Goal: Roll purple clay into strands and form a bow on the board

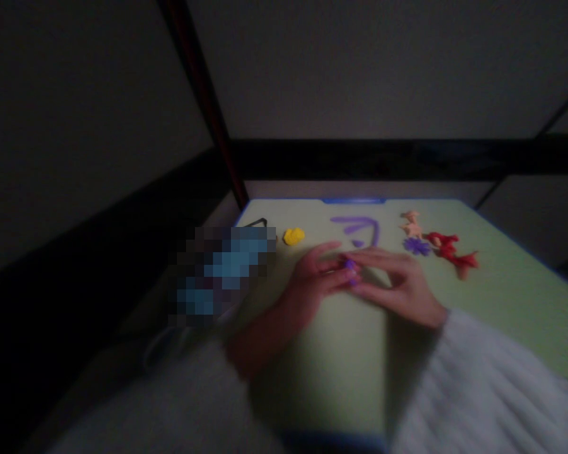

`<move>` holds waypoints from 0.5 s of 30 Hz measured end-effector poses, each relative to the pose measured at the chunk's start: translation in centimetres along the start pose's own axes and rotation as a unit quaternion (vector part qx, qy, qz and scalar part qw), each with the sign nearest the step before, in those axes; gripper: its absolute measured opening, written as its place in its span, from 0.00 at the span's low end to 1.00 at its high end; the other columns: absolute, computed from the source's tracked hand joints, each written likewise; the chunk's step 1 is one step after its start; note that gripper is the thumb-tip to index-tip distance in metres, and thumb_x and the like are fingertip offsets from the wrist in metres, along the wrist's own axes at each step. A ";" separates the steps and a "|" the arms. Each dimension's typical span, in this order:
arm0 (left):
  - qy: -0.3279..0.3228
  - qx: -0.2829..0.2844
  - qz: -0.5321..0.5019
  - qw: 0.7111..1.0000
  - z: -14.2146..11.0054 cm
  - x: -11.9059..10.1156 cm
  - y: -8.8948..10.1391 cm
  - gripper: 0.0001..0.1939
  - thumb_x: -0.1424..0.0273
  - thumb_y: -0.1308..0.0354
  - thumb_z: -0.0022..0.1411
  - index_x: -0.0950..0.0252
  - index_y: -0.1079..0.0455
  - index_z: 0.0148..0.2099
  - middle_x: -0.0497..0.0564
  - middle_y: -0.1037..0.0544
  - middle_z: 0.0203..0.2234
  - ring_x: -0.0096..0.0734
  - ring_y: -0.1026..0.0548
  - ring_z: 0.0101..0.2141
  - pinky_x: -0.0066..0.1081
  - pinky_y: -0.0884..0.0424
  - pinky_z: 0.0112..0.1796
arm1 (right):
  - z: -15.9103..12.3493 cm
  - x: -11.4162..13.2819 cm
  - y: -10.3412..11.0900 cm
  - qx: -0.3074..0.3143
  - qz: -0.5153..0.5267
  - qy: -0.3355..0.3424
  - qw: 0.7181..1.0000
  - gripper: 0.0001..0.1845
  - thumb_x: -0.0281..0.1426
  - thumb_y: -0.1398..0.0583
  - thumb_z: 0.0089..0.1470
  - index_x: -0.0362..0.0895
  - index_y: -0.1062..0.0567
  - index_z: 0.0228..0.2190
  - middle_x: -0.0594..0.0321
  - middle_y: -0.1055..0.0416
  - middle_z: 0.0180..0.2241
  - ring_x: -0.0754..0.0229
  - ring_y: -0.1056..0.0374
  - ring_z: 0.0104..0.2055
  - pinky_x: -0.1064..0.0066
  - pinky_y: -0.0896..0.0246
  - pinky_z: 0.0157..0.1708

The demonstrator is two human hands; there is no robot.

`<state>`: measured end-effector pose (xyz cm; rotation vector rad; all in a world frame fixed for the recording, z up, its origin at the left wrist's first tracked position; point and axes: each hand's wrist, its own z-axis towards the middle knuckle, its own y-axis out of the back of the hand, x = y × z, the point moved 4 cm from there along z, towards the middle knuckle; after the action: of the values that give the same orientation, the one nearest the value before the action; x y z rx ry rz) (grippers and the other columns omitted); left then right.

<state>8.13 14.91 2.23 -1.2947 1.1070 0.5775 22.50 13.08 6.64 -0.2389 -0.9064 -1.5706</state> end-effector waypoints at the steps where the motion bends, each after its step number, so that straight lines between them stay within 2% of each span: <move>1: 0.003 0.005 0.000 1.000 0.0 -0.1 -0.1 0.34 0.75 0.31 0.46 0.64 0.37 0.56 0.54 0.21 0.36 0.33 0.22 0.36 0.33 0.28 0.41 | 0.0 -0.1 0.1 -0.005 0.008 -0.009 1.000 0.20 0.29 0.33 0.48 0.51 0.23 0.45 0.59 0.22 0.42 0.55 0.27 0.44 0.60 0.32 0.46; 6: -0.006 0.029 0.024 0.999 0.2 -0.7 -0.3 0.32 0.72 0.34 0.51 0.65 0.38 0.58 0.53 0.20 0.34 0.31 0.22 0.34 0.31 0.28 0.40 | 0.1 -0.8 0.5 -0.045 0.043 -0.039 0.997 0.15 0.29 0.33 0.47 0.54 0.21 0.40 0.62 0.21 0.40 0.56 0.26 0.43 0.59 0.34 0.48; 11: -0.022 0.074 0.087 0.993 0.0 -0.7 -0.5 0.30 0.74 0.32 0.48 0.61 0.34 0.53 0.49 0.19 0.32 0.30 0.22 0.35 0.31 0.30 0.42 | 0.1 -1.1 0.5 -0.065 0.071 -0.073 0.993 0.09 0.32 0.33 0.47 0.52 0.19 0.34 0.62 0.21 0.38 0.56 0.26 0.41 0.60 0.33 0.46; 13: -0.021 0.071 0.088 0.993 -0.1 -0.6 -0.6 0.27 0.74 0.32 0.48 0.61 0.33 0.51 0.49 0.19 0.34 0.33 0.22 0.37 0.30 0.30 0.42 | 0.3 -1.2 0.5 -0.058 0.093 -0.097 0.989 0.05 0.33 0.35 0.50 0.52 0.19 0.33 0.62 0.21 0.38 0.57 0.26 0.41 0.63 0.32 0.45; 15: -0.008 0.052 0.085 0.995 -0.1 -0.5 -0.5 0.27 0.73 0.33 0.49 0.61 0.34 0.52 0.51 0.20 0.38 0.35 0.22 0.39 0.31 0.30 0.41 | 0.4 -1.3 0.5 -0.049 0.111 -0.125 0.985 0.06 0.35 0.38 0.54 0.52 0.18 0.29 0.62 0.20 0.37 0.59 0.26 0.40 0.66 0.31 0.42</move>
<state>8.30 14.80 2.95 -1.1107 1.2265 0.6469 23.08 14.34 6.34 -0.5983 -0.9591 -1.3981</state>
